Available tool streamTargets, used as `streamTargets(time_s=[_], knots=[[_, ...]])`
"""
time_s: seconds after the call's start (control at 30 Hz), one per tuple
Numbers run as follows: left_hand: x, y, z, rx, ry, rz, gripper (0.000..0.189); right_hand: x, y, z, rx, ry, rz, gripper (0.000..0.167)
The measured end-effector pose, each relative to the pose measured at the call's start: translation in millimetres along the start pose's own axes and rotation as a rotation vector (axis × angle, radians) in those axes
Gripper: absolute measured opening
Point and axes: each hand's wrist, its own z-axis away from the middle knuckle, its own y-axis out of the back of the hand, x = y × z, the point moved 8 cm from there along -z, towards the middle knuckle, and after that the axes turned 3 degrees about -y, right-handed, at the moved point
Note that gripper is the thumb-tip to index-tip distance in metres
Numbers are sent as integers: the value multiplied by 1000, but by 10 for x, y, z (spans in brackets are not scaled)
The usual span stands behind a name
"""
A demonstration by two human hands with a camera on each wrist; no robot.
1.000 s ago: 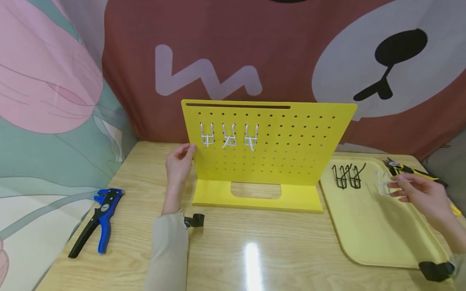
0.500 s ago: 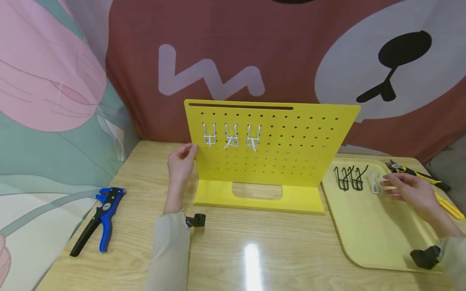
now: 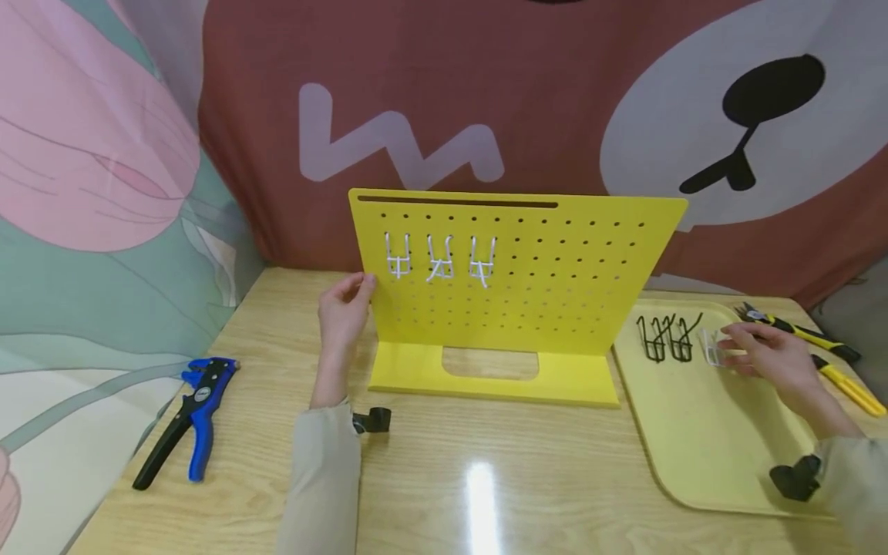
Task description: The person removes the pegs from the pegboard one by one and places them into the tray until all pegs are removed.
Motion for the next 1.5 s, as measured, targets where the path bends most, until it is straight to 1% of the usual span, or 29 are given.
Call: streamTargets(time_s=[0.1, 0.17, 0.27, 0.3, 0.4, 0.5, 0.53, 0.6, 0.7, 0.83, 0.9, 1.03, 1.1, 1.2, 1.33, 1.5], knots=[[2, 3, 1, 2, 0, -3, 34, 15, -2, -22, -19, 5, 7, 10], [2, 0, -2, 1, -4, -4, 34, 21, 3, -31, -29, 7, 16, 8], [0, -5, -1, 4, -9, -8, 33, 33, 9, -24, -46, -12, 33, 6], [0, -11, 0, 1, -12, -9, 33, 33, 19, -12, -46, -20, 29, 7], [-2, -31, 5, -6, -22, -6, 32, -3, 46, 43, 4, -1, 71, 11], [-13, -50, 5, -13, -25, 4, 32, -113, 71, 147, 77, 61, 97, 13], [-14, -52, 4, -12, -25, 7, 33, -167, 68, 183, 107, 84, 122, 14], [-16, -50, 3, -9, -23, 5, 33, -295, 40, 256, 128, 127, 128, 15], [-11, -37, -3, -4, -17, -1, 33, -539, -67, 328, 132, 202, 151, 18], [-14, -9, -9, 3, -8, -11, 34, -846, -336, 387, 74, 309, 135, 22], [-15, 3, -9, 8, -8, -9, 34, -942, -515, 419, 59, 347, 135, 22], [-28, 0, -6, 5, -5, -5, 34, -1010, -960, 533, 18, 417, 211, 17], [-37, -8, -5, 3, -2, -8, 34, -1017, -1192, 601, -23, 446, 238, 16], [-39, -18, -3, -3, 3, -5, 35, -1052, -1475, 681, -62, 462, 261, 16], [-30, -5, 6, -2, 9, 3, 36, -1174, -1773, 702, -79, 465, 271, 16], [-31, 7, 8, -3, 17, -4, 37, -1415, -2091, 675, -47, 570, 320, 16]])
